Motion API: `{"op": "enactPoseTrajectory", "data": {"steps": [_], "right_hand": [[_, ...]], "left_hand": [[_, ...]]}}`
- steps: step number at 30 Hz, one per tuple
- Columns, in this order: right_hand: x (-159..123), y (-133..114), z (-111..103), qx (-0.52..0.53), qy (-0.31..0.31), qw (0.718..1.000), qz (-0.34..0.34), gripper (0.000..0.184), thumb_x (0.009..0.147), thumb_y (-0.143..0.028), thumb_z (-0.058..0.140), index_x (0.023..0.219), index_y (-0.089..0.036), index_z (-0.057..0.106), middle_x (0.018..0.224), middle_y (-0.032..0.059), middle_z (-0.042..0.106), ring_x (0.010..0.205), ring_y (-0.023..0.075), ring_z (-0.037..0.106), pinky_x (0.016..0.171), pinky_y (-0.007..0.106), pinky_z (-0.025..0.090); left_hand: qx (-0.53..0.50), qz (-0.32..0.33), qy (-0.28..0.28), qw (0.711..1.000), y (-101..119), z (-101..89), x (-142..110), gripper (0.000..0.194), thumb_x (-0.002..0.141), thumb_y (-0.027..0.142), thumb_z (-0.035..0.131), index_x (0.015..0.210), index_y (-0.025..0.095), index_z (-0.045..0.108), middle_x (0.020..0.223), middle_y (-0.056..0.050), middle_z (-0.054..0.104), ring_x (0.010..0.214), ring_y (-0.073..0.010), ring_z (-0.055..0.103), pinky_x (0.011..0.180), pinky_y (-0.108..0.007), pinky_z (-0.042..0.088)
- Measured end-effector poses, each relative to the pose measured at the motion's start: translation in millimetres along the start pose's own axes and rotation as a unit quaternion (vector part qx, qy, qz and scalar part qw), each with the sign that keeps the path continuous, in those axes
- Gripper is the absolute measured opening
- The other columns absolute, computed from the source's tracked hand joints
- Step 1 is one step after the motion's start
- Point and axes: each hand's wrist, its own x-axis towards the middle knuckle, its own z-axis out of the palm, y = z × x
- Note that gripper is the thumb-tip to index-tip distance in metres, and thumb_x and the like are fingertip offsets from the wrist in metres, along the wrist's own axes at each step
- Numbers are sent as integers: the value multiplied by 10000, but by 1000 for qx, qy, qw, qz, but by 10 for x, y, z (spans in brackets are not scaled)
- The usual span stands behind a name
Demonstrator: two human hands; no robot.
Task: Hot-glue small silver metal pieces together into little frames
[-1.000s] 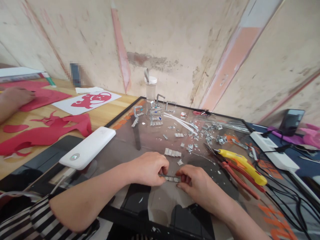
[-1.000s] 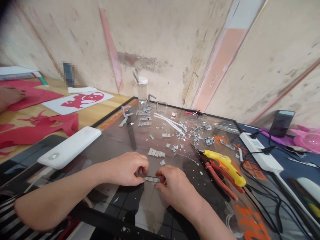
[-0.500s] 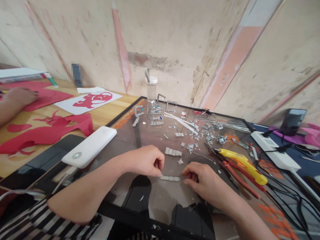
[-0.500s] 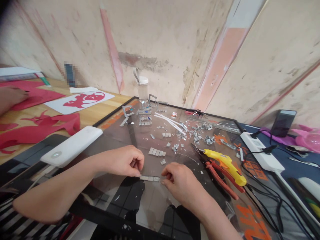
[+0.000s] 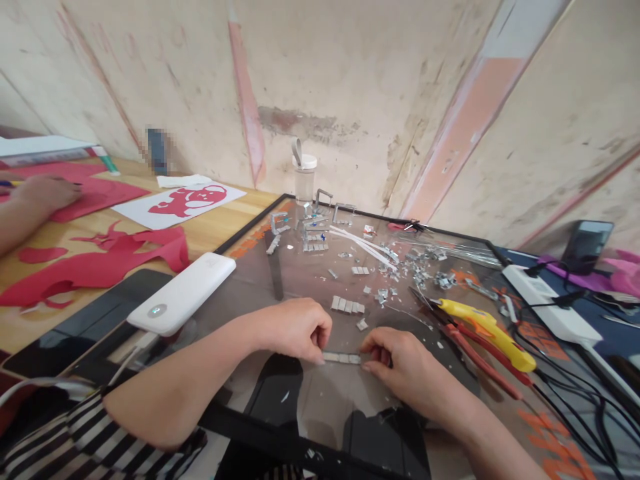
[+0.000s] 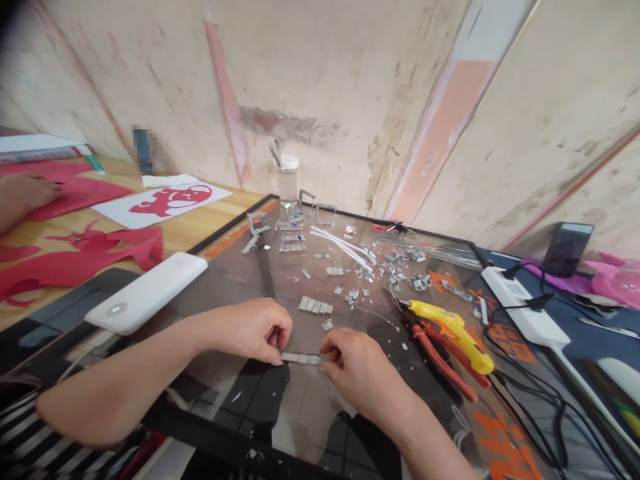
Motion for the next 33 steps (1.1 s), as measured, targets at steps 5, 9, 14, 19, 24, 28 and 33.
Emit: {"op": "enactPoseTrajectory", "data": {"steps": [5,9,14,19,24,28,33], "right_hand": [[-6,30,-50,17,4,1000,8,109,685,-140,545,747,-202,609,657,-12,606,604,133,533,574,222,373],[11,93,-84,16,12,1000,-6,122,746,-153,499,734,-191,615,670,-4,627,622,136,546,592,223,378],[26,121,-102,1,14,1000,-10,181,779,-151,457,720,-189,624,691,7,655,649,146,571,620,227,389],[43,163,-82,-4,22,1000,-3,224,780,-147,429,762,-186,648,699,22,667,664,157,589,626,232,399],[55,204,-51,-14,26,1000,-5,248,769,-144,416,779,-189,659,732,30,680,679,162,595,636,234,403],[53,183,-43,-20,17,1000,2,214,776,-167,438,767,-189,651,727,27,678,677,164,592,636,239,403],[55,174,-29,-36,13,999,9,156,769,-181,477,751,-196,632,706,18,662,660,158,586,629,234,397]], "left_hand": [[-38,-19,15,999,-5,-45,5,178,632,339,682,678,176,629,625,26,602,551,-103,529,477,-191,344],[-48,-33,102,993,-40,-53,61,194,725,340,602,661,158,608,583,27,579,537,-92,496,501,-197,332],[-7,-23,193,981,-146,-13,159,233,769,350,554,652,152,582,592,21,566,544,-93,475,526,-206,318],[-14,-5,239,971,-178,-4,189,311,811,373,497,597,149,517,548,35,486,525,-85,413,516,-204,288],[-26,-7,283,959,-209,1,206,434,836,441,442,514,156,378,490,55,299,488,-75,282,478,-213,212],[-43,5,306,951,-263,18,230,468,837,469,433,500,156,347,498,55,252,488,-72,246,475,-220,193],[-44,6,349,936,-320,13,230,491,834,490,434,490,159,319,486,54,251,491,-71,254,478,-220,201]]}}
